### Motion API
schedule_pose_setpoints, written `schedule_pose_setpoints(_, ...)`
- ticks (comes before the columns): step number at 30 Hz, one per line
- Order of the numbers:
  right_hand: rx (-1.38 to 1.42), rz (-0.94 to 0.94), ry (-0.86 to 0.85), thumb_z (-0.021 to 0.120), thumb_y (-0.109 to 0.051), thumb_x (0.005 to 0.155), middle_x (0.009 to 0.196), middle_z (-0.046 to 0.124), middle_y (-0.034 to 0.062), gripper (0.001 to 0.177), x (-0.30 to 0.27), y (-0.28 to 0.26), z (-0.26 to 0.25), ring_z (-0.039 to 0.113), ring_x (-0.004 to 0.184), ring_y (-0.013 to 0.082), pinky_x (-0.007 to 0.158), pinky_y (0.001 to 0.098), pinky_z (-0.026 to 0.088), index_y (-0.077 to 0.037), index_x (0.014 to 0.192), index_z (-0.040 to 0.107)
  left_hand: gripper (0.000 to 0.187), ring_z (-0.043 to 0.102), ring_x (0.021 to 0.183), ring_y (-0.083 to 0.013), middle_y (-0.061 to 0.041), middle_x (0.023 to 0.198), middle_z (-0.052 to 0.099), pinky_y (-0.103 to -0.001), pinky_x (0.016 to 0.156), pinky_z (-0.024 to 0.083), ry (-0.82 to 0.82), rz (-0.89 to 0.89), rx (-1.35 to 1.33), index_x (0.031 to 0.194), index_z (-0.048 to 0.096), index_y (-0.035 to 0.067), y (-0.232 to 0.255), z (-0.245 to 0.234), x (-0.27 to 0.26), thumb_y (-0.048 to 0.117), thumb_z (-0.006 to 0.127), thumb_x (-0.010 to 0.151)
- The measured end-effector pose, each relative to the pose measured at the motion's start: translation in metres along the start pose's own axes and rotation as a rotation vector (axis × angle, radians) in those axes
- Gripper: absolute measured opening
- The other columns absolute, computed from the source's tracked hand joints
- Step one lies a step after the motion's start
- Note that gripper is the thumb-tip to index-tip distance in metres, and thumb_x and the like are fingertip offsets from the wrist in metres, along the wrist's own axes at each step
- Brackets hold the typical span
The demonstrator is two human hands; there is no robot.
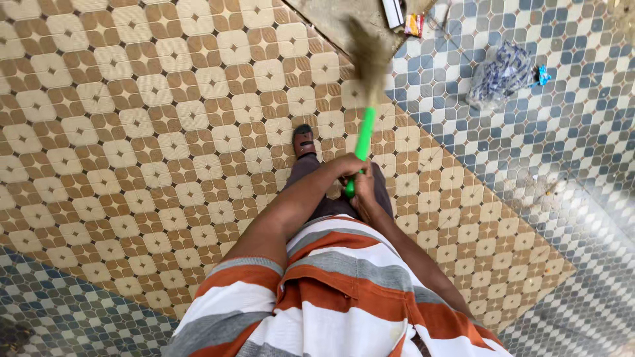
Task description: The person sweeps the floor using a broom, collecting debris and moving across the room.
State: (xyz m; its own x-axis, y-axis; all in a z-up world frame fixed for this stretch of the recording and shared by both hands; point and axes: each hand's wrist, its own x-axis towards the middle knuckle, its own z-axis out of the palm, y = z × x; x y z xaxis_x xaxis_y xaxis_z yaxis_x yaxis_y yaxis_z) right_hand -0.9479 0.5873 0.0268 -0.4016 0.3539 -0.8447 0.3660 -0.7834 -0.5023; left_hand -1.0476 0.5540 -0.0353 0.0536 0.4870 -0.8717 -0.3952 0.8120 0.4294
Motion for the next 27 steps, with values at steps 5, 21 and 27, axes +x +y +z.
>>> schedule_pose_setpoints(5,-0.263,-0.011,0.031,0.045,0.005,0.086,0.088,0.059,0.0142,0.093,-0.063,-0.054,0.037,0.060,0.054,0.0180,0.043,0.0341,0.053,-0.031,0.163,0.005,0.045,0.062,0.051,-0.0308,-0.020,0.077,0.068,-0.045,0.047,0.051,0.056,0.189,0.027,0.107,0.066,-0.003,0.016,-0.007,-0.049,0.037,0.066,0.088)
schedule_pose_setpoints(21,-0.108,0.209,-0.112,0.057,-0.009,0.090,0.069,0.056,0.0078,0.051,0.106,-0.115,0.093,0.055,0.048,0.0179,0.039,0.0305,0.046,-0.019,0.136,0.038,0.044,0.065,0.071,-0.0204,-0.014,0.092,0.072,-0.039,0.061,0.054,0.209,0.104,0.041,0.106,0.065,-0.004,0.100,-0.146,0.044,0.038,0.068,0.093)
schedule_pose_setpoints(27,0.359,0.253,0.038,0.059,-0.015,0.095,0.083,0.063,0.0010,0.015,-0.001,-0.259,0.039,0.060,0.066,0.0067,0.051,0.0215,0.050,-0.011,0.109,0.057,0.046,0.069,0.061,-0.0142,-0.008,0.087,0.076,-0.031,0.050,0.057,-0.181,0.244,0.138,0.101,0.077,0.003,0.241,-0.051,0.010,0.047,0.074,0.085)
